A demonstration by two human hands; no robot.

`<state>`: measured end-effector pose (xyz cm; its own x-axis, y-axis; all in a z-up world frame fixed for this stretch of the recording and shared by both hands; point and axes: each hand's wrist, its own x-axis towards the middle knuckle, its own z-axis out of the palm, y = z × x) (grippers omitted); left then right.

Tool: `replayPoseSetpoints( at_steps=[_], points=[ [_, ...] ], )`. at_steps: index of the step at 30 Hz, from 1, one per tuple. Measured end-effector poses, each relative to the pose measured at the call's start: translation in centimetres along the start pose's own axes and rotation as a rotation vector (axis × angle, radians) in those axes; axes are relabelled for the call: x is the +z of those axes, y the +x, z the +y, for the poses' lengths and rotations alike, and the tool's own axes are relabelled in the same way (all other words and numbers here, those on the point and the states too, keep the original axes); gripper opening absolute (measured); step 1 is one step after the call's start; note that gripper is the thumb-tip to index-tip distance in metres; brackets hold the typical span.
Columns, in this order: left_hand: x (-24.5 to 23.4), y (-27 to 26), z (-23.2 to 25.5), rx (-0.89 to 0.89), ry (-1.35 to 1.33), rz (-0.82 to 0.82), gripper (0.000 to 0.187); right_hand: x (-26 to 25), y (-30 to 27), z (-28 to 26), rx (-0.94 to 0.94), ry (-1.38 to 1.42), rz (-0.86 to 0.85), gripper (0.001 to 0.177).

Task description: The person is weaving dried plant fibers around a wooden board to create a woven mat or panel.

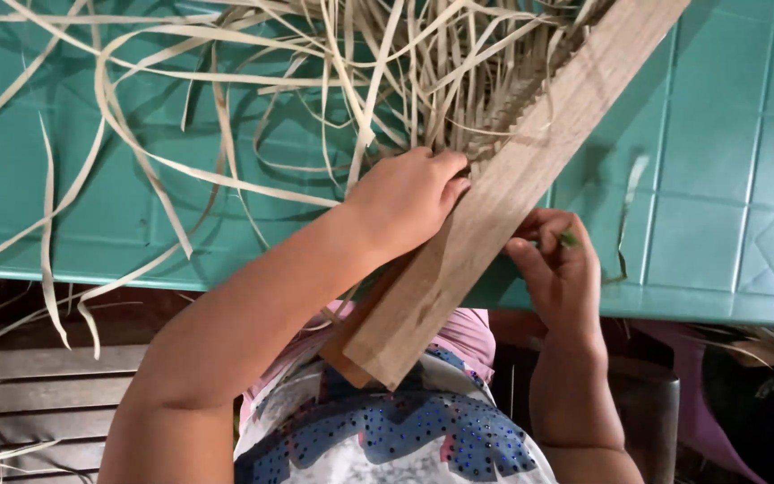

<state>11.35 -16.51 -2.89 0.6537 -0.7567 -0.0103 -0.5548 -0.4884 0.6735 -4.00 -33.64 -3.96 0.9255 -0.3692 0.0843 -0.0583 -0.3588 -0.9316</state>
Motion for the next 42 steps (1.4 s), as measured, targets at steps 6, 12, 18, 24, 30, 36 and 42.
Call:
replayPoseSetpoints(
  at_steps=[6, 12, 18, 24, 30, 36, 42],
  points=[
    [0.9, 1.5, -0.9, -0.05, 0.01, -0.037, 0.021, -0.2, 0.5, -0.5, 0.071, 0.056, 0.004, 0.037],
    [-0.2, 1.2, 0.5, -0.078, -0.06, -0.018, 0.019, -0.1, 0.7, -1.7, 0.058, 0.023, -0.012, 0.038],
    [-0.7, 1.3, 0.3, -0.076, -0.103, -0.04, 0.021, 0.0, 0.6, 0.0, 0.123, 0.138, -0.015, 0.037],
    [-2.0, 0.8, 1.1, -0.062, -0.123, -0.118, 0.03, 0.3, 0.9, 1.1, 0.166, 0.354, -0.015, 0.041],
    [-1.4, 1.6, 1.4, -0.005, -0.005, -0.063, 0.03, 0.7, 0.4, 0.3, 0.132, 0.435, 0.024, 0.039],
    [-2.1, 2.0, 2.6, -0.065, -0.032, -0.072, 0.037, 0.3, -0.6, -1.5, 0.198, 0.482, 0.07, 0.034],
    [1.2, 3.8, 0.6, -0.097, -0.026, 0.001, 0.023, 1.2, 0.7, -2.3, 0.132, 0.464, 0.017, 0.033]
  ],
)
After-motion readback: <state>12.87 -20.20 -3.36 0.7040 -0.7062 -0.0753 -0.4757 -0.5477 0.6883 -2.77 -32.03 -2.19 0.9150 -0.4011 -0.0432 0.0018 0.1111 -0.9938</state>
